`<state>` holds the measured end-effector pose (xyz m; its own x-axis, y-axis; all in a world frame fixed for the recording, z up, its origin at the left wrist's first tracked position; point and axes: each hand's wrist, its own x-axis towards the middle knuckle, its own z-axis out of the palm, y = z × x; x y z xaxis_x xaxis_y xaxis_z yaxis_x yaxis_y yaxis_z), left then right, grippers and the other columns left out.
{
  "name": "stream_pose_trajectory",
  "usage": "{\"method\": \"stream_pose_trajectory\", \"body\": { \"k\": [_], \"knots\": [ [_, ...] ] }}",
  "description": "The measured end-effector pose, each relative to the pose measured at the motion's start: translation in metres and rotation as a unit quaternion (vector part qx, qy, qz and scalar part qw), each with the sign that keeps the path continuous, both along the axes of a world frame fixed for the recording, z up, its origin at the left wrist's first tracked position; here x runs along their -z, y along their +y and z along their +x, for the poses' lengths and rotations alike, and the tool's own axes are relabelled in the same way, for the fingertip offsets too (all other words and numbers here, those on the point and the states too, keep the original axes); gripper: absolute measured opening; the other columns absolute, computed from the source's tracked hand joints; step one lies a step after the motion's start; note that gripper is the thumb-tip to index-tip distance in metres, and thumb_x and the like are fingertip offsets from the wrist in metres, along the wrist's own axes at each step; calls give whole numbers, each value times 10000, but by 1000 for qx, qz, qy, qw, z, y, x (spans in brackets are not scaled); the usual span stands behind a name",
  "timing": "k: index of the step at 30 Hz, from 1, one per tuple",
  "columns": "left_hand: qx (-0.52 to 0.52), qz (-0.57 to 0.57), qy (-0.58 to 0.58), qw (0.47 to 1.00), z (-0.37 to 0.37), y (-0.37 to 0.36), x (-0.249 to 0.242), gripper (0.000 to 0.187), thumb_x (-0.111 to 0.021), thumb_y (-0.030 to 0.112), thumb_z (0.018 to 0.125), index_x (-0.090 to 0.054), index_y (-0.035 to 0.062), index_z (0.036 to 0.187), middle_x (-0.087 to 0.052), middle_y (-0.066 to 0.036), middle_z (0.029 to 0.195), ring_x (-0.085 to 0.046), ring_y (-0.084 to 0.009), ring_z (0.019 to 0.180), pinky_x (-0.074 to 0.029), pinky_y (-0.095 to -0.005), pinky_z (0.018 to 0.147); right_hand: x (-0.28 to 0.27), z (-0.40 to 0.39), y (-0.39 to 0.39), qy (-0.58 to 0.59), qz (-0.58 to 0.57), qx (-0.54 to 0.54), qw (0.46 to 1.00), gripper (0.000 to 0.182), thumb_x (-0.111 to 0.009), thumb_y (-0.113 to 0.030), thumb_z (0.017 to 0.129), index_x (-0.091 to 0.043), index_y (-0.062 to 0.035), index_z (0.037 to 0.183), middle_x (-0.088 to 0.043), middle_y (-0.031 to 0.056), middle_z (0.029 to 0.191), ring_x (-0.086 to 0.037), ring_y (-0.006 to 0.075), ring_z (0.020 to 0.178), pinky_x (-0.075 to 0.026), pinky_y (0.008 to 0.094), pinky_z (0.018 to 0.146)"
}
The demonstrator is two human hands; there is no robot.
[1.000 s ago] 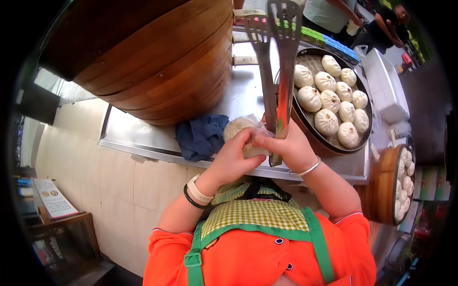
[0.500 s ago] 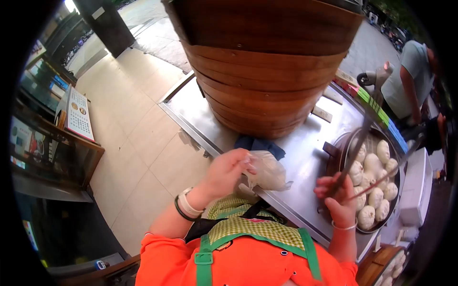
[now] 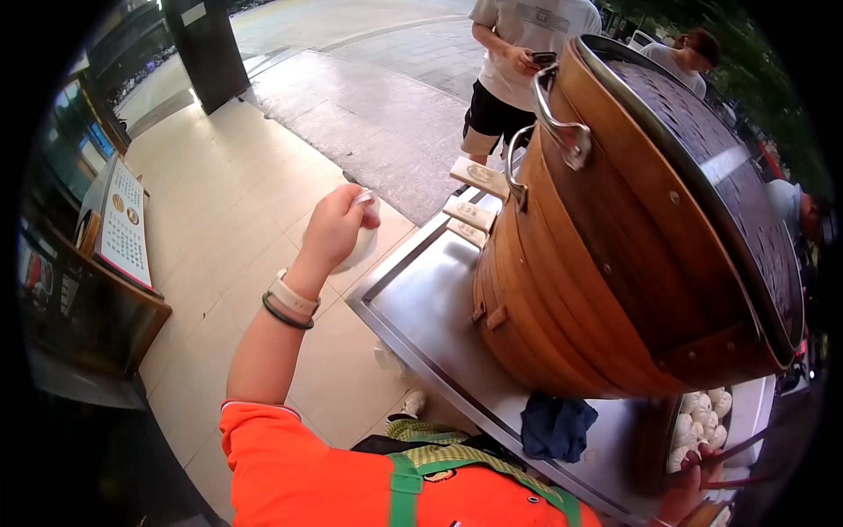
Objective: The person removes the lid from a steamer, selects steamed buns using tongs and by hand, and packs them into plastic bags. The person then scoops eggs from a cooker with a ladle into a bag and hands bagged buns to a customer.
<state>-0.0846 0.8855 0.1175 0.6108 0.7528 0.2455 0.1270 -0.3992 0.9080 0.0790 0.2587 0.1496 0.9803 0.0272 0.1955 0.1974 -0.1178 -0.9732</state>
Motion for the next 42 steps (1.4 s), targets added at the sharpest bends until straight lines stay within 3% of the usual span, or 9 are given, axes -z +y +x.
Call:
{"method": "stream_pose_trajectory", "body": {
  "k": [8,17,25,33,34,38,40,41,42],
  "knots": [
    [185,-55,-69,979,200,130,12,177,-452,122,893,-547,-23,853,-594,-78,774,-618,-157,714,-484,-259,632,-43,-71,90,-7,-21,149,989,471,-537,9,772,-371,7,1213,-518,156,1086,-539,168,842,-463,235,627],
    [419,-155,-76,892,360,99,97,150,-470,73,872,-559,-47,873,-606,-81,819,-593,-139,764,-468,-247,699,-42,-109,106,43,-80,245,965,439,-557,12,765,-414,5,1180,-528,131,1071,-535,156,826,-463,229,625],
    [461,-7,83,883,344,88,84,180,-512,113,815,-594,-4,926,-620,-48,839,-575,-135,823,-438,-256,779,-50,-99,139,42,-44,221,973,365,-533,59,767,-460,-35,1112,-516,61,944,-524,137,814,-447,224,671],
    [498,-19,151,854,317,106,94,244,-580,184,825,-598,11,996,-609,-12,921,-526,-91,892,-411,-243,802,-43,-93,142,66,-33,93,993,517,-572,-12,794,-351,-69,1257,-472,83,1089,-493,191,899,-459,264,767],
    [481,-45,146,864,308,106,92,258,-580,198,830,-598,10,1007,-607,-10,921,-522,-88,888,-413,-244,801,-15,-90,119,27,-41,229,972,581,-539,-3,717,-336,-40,1260,-495,75,984,-494,113,771,-397,210,667],
    [462,-121,125,870,296,119,120,298,-527,217,858,-586,-9,1044,-613,-32,930,-520,-109,869,-415,-258,784,8,-84,114,-15,9,290,957,490,-527,-4,737,-374,-46,1200,-510,42,879,-513,120,750,-431,230,635],
    [445,0,140,885,250,102,69,265,-529,211,865,-598,8,1022,-589,-3,902,-520,-91,824,-439,-251,731,7,-86,104,61,4,248,967,416,-547,-15,756,-411,-47,1148,-520,37,886,-533,118,724,-444,238,610],
    [478,-184,131,849,285,145,149,229,-537,191,860,-588,26,1010,-578,5,919,-518,-89,785,-453,-258,694,15,-86,87,85,11,232,969,402,-560,-2,761,-430,-42,1139,-517,21,926,-535,117,742,-450,247,629],
    [472,-213,16,855,232,101,83,202,-530,178,863,-567,37,1003,-574,9,917,-518,-104,772,-461,-265,677,15,-84,93,92,34,269,958,416,-586,-4,753,-431,-46,1136,-500,10,840,-511,105,669,-442,249,602]
  ]
}}
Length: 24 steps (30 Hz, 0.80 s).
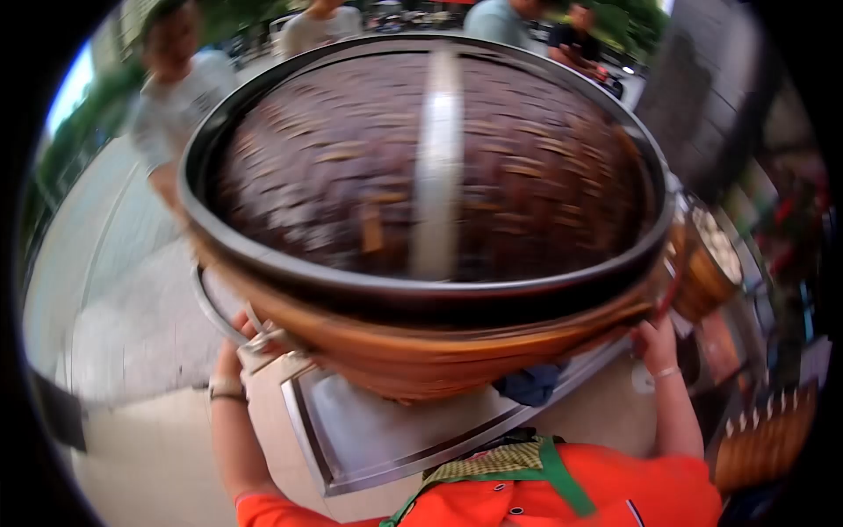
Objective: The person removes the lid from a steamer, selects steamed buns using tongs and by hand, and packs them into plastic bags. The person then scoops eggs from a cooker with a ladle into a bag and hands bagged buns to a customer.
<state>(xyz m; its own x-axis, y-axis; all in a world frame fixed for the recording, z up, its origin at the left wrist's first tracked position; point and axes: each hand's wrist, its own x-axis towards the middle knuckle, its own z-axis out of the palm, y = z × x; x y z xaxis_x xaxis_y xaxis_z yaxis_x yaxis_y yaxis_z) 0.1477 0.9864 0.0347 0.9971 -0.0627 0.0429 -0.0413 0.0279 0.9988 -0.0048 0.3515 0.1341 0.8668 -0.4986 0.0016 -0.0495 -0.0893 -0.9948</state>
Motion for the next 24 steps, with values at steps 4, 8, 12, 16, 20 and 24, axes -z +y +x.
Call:
{"method": "stream_pose_trajectory", "body": {
  "k": [4,8,12,16,20,24],
  "knots": [
    [-119,162,-115,973,-29,47,43,291,-499,142,881,-478,8,1138,-546,-45,1041,-526,-135,923,-454,-272,776,43,-9,-61,130,-173,-41,976,445,-702,-124,712,-473,-9,1076,-525,34,772,-540,109,672,-452,269,590],
    [-242,-82,-20,967,-103,41,50,107,-450,146,861,-509,59,846,-498,-2,613,-456,-69,571,-400,-199,548,61,-6,-96,198,-352,-120,907,555,-740,-208,660,-478,3,1102,-543,111,827,-570,213,734,-458,322,678],
    [-490,-52,41,869,-207,-16,69,106,-491,160,862,-508,63,823,-440,16,557,-413,-62,498,-349,-182,461,101,29,-143,201,-480,-224,824,665,-734,-305,655,-441,-44,1192,-531,162,1013,-521,319,951,-432,374,804],
    [-565,16,152,811,-316,-90,115,143,-524,192,863,-504,58,818,-422,21,523,-379,-58,429,-317,-178,403,123,83,-155,107,-593,-317,732,639,-689,-241,689,-402,-62,1231,-501,132,1034,-479,311,984,-408,381,831],
    [-508,28,366,779,-373,-211,150,265,-460,119,831,-458,37,1083,-607,-84,811,-577,-143,702,-452,-232,559,148,109,-158,-68,-591,-322,737,617,-636,-113,701,-378,-37,1257,-480,131,1136,-462,298,1034,-386,357,886],
    [-252,62,413,873,-363,-352,172,248,-474,139,808,-556,19,1008,-623,-81,872,-575,-144,759,-449,-251,635,124,66,-176,-156,-443,-429,772,274,-571,-38,731,-562,-40,1005,-567,106,833,-530,298,782,-431,381,698]
  ]
}}
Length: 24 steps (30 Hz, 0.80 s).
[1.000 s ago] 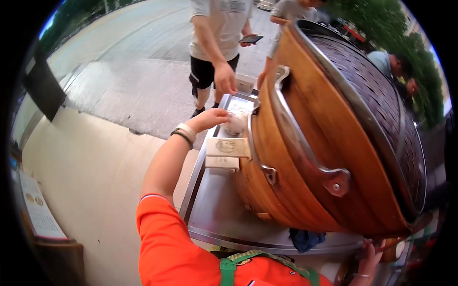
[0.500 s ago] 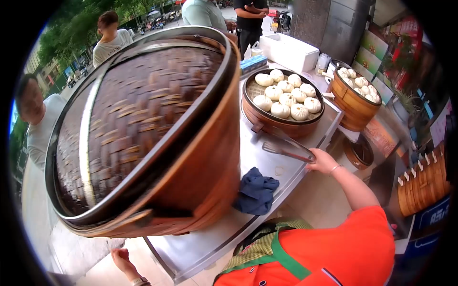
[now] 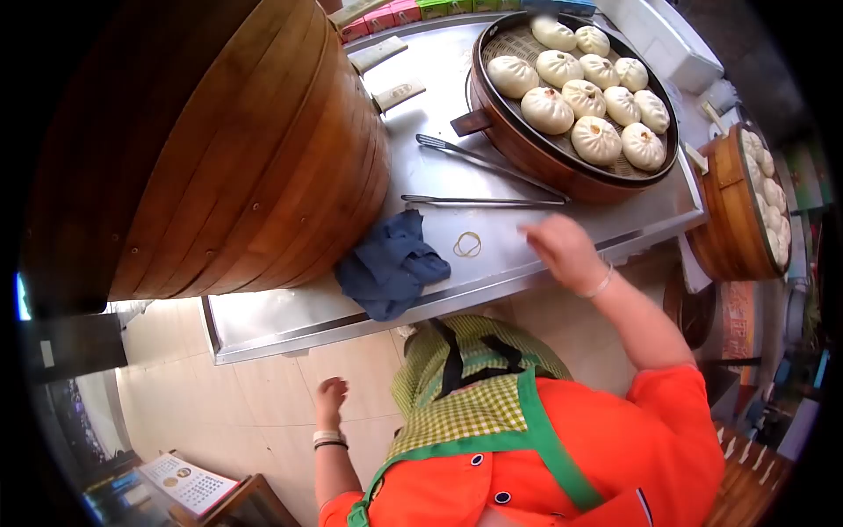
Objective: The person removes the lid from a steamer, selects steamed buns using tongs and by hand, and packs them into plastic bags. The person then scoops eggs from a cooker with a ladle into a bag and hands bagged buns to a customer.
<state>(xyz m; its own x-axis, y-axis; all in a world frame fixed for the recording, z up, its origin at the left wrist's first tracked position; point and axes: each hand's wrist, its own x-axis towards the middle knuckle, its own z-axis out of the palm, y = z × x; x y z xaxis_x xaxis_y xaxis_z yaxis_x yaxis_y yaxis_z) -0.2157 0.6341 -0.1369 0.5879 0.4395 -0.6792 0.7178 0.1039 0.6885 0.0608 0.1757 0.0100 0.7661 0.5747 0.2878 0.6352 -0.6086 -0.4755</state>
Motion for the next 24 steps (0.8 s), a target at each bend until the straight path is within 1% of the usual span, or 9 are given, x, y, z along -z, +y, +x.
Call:
{"method": "stream_pose_trajectory", "body": {
  "k": [1,3,4,6,7,9,14,22,24],
  "knots": [
    [101,-17,-4,995,7,-23,24,242,-467,125,800,-585,19,982,-631,-74,855,-573,-143,757,-449,-264,640,1,-19,-3,12,48,-9,999,113,-597,-68,741,-587,-49,852,-525,111,692,-507,309,662,-409,386,597],
    [241,-42,11,970,43,-94,45,261,-430,117,828,-588,27,1014,-634,-59,869,-572,-153,784,-452,-281,673,26,-59,-24,90,37,-67,993,68,-589,-145,749,-600,-104,802,-547,97,681,-518,300,655,-411,386,591],
    [205,-154,12,966,50,-121,78,265,-457,147,847,-570,35,1059,-622,-66,937,-566,-158,815,-456,-295,688,22,-69,-28,156,-56,-118,979,91,-555,-215,783,-608,-144,801,-569,84,697,-532,291,662,-423,388,598],
    [209,-303,18,930,78,-177,137,248,-480,224,869,-557,71,1050,-577,-66,953,-540,-175,874,-456,-325,745,50,-106,-50,234,-34,-92,967,172,-472,-260,832,-598,-159,774,-587,86,711,-568,295,683,-450,420,618],
    [24,-420,114,900,93,-199,172,231,-483,203,860,-541,95,1056,-557,-83,973,-516,-212,939,-445,-346,789,56,-121,-59,267,-77,-76,958,197,-469,-284,854,-606,-156,792,-605,67,744,-579,280,714,-461,407,647],
    [-97,-482,72,868,114,-233,192,247,-464,210,859,-532,92,1066,-553,-84,992,-511,-214,955,-433,-353,806,70,-140,-76,236,-68,-90,965,207,-478,-292,862,-614,-138,835,-619,59,797,-584,267,762,-468,384,683],
    [-184,-490,-56,850,150,-256,207,289,-417,225,856,-509,85,1091,-542,-86,1042,-499,-219,996,-403,-370,846,43,-149,-109,251,-69,22,965,211,-500,-280,848,-618,-112,899,-624,72,844,-586,264,808,-470,365,716],
    [-1,-324,-108,940,102,-243,204,356,-342,249,852,-472,73,1132,-526,-90,1121,-481,-227,1062,-354,-398,910,41,-151,-105,226,-54,5,973,208,-504,-250,846,-608,-101,946,-625,79,880,-581,257,848,-464,356,754],
    [-107,-367,-41,923,117,-255,186,359,-340,259,857,-463,75,1139,-509,-79,1144,-469,-220,1073,-337,-432,913,41,-158,-97,228,-57,-8,972,204,-499,-246,843,-607,-100,937,-625,78,884,-581,260,849,-463,358,753]
  ]
}}
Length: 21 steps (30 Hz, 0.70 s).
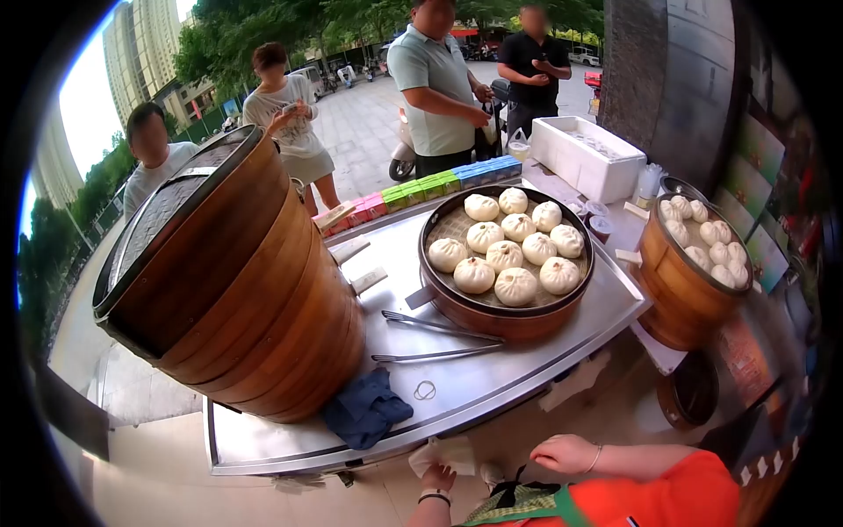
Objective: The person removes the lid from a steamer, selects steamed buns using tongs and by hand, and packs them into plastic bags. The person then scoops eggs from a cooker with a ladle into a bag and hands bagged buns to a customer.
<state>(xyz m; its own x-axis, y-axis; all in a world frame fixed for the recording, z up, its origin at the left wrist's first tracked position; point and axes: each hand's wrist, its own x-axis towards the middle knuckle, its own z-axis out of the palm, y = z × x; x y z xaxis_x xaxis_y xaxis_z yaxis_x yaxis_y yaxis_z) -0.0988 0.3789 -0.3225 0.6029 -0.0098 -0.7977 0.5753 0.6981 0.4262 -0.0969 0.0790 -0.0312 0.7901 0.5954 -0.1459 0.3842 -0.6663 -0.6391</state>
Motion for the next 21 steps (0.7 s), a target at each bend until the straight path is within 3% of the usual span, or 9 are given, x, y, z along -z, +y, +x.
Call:
{"method": "stream_pose_trajectory", "body": {
  "k": [1,3,6,7,9,10,13,17,21],
  "knots": [
    [-74,-64,95,991,9,-5,-5,362,-337,268,861,-454,76,1145,-492,-68,1167,-458,-212,1085,-321,-466,916,1,-1,4,1,-7,-14,1000,201,-494,-241,840,-607,-99,928,-626,77,887,-580,263,851,-462,359,752],
    [192,109,-146,964,22,-7,5,334,-336,273,874,-487,79,1100,-530,-57,1104,-493,-202,1024,-282,-518,928,5,-9,6,5,-21,-19,1000,201,-494,-239,839,-605,-100,933,-625,78,891,-580,265,851,-462,360,754],
    [-288,-341,-132,885,48,-27,13,259,-361,242,874,-543,123,1015,-583,-77,930,-544,-217,839,-411,-382,813,2,-26,-3,23,-49,-20,998,201,-497,-237,837,-603,-102,941,-625,78,895,-579,268,851,-462,359,758],
    [-291,-345,-127,883,42,-27,21,259,-361,242,874,-543,123,1015,-583,-77,930,-544,-217,839,-411,-382,813,1,-32,-4,27,-47,-20,998,200,-500,-237,836,-602,-103,945,-625,78,896,-579,268,852,-462,359,759],
    [-203,-220,-189,935,31,-19,44,252,-397,217,870,-538,145,1066,-589,-74,949,-546,-218,867,-445,-339,752,3,-42,-11,26,-55,-2,998,197,-503,-234,834,-602,-102,943,-624,78,896,-579,267,853,-462,359,759],
    [-13,121,-277,953,37,-6,87,252,-395,224,882,-531,130,1072,-578,-60,949,-537,-207,868,-448,-340,721,3,-49,-14,28,-58,17,998,195,-505,-231,833,-601,-101,942,-624,78,896,-579,265,854,-463,359,758],
    [-162,3,-10,987,25,-16,-12,154,-476,192,874,-561,64,887,-527,-55,610,-499,-169,480,-385,-262,392,-1,-61,-16,7,-46,29,998,185,-514,-220,826,-603,-98,933,-626,77,886,-579,265,851,-463,358,756],
    [-78,158,-139,975,-14,-10,-14,142,-469,83,796,-562,51,694,-501,-33,569,-476,-128,535,-394,-262,495,-10,-67,-2,2,-51,35,998,152,-549,-165,791,-599,-78,905,-619,97,870,-572,288,821,-461,369,731],
    [-87,309,-9,947,-58,-11,-38,100,-475,87,793,-536,9,781,-498,-7,623,-434,-102,525,-348,-273,477,5,-65,7,26,-36,15,999,128,-559,-133,778,-598,-74,885,-606,97,822,-564,290,790,-457,373,697]
  ]
}}
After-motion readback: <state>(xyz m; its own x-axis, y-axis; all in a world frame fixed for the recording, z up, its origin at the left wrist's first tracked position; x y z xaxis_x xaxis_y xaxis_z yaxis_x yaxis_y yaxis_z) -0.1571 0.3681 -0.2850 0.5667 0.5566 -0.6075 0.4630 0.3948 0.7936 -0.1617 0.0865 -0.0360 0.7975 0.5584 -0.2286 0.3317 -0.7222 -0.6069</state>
